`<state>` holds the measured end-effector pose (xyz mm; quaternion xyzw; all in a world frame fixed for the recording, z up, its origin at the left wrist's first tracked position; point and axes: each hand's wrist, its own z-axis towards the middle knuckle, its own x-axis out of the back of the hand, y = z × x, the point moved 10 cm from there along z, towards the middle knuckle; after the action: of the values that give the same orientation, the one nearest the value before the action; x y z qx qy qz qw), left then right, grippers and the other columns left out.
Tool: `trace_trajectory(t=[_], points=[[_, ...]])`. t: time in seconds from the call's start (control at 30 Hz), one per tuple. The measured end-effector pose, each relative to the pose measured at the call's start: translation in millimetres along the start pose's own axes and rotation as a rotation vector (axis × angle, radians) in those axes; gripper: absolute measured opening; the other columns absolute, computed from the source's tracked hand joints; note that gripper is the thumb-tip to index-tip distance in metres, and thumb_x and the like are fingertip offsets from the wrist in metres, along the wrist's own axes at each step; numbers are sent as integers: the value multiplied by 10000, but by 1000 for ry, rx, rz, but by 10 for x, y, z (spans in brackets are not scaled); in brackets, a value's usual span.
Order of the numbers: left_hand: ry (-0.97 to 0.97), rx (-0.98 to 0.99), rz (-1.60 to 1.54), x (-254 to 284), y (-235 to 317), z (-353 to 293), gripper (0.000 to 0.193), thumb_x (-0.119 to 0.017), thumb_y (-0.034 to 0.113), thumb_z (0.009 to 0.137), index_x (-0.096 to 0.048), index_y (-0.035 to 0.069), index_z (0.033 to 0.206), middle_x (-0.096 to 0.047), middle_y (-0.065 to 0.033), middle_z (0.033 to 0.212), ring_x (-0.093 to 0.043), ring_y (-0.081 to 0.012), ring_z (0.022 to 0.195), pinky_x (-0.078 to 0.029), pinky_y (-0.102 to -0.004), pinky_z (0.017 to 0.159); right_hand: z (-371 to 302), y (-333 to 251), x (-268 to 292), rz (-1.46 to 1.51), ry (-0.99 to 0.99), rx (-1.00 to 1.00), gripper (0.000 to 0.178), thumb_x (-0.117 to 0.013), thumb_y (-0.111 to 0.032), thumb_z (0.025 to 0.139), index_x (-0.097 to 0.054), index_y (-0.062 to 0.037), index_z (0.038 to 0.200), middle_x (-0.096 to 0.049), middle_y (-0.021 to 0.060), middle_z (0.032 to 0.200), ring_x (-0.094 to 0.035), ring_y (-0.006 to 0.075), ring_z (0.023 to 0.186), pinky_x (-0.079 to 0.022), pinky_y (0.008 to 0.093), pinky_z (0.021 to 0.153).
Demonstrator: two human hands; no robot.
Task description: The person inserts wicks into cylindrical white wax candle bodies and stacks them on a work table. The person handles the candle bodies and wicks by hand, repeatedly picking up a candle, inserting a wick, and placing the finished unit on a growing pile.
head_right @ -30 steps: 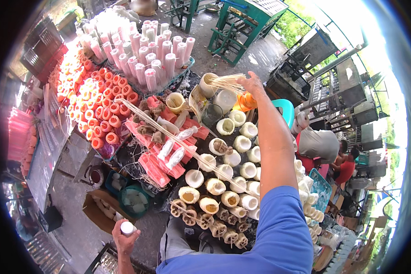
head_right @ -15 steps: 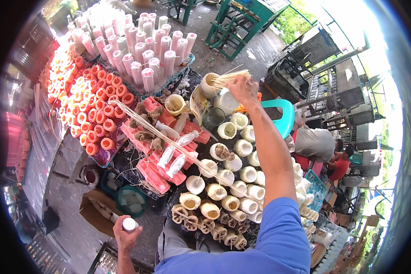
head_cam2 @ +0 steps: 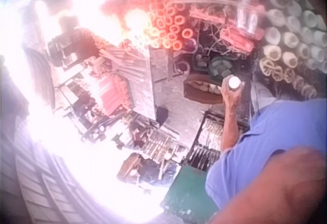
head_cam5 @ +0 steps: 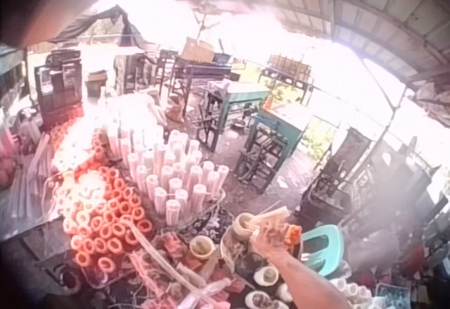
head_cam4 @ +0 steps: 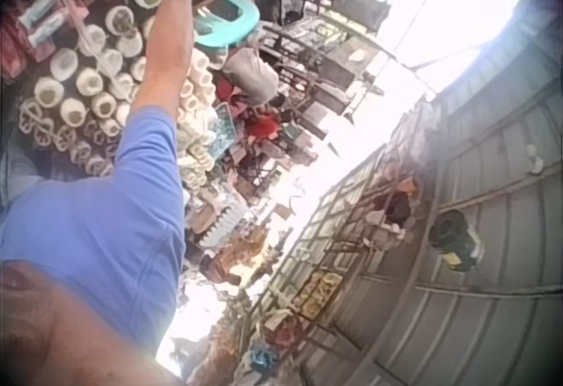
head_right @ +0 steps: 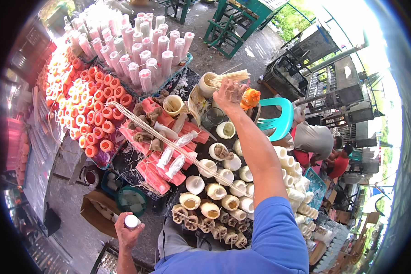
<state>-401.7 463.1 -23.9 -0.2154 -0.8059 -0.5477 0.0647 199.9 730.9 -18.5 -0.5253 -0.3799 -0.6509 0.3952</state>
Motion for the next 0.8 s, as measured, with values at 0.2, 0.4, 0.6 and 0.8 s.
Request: trace_trajectory(t=[0.2,0.4,0.6,0.8], points=[[10,-39,21,39,46,22,500,-921,109,646,-659,16,1061,-645,-72,932,-632,-175,813,-533,-333,744,-13,-92,37,46,118,68,339,-660,-265,875,-704,-80,1156,-718,201,1230,-598,423,1272,-336,662,1072],[11,-41,22,48,20,20,525,-918,90,655,-657,32,1106,-646,-37,939,-622,-143,841,-532,-316,765,88,-78,32,12,-68,-20,292,-578,-222,931,-706,-89,1157,-749,200,1123,-648,410,1191,-333,656,1064],[45,-58,0,101,-3,-15,501,-920,92,659,-657,13,1078,-648,-68,955,-636,-168,830,-537,-328,747,86,-374,324,-142,-58,229,251,-533,-157,990,-689,-77,1171,-751,203,1104,-664,366,1210,-367,646,1071],[12,-58,-26,45,-37,-18,490,-918,86,676,-656,16,1084,-646,-66,958,-627,-156,830,-535,-320,745,288,-304,345,11,-345,174,260,-563,-132,968,-653,-28,1188,-708,265,1214,-660,473,1191,-525,563,1025]])
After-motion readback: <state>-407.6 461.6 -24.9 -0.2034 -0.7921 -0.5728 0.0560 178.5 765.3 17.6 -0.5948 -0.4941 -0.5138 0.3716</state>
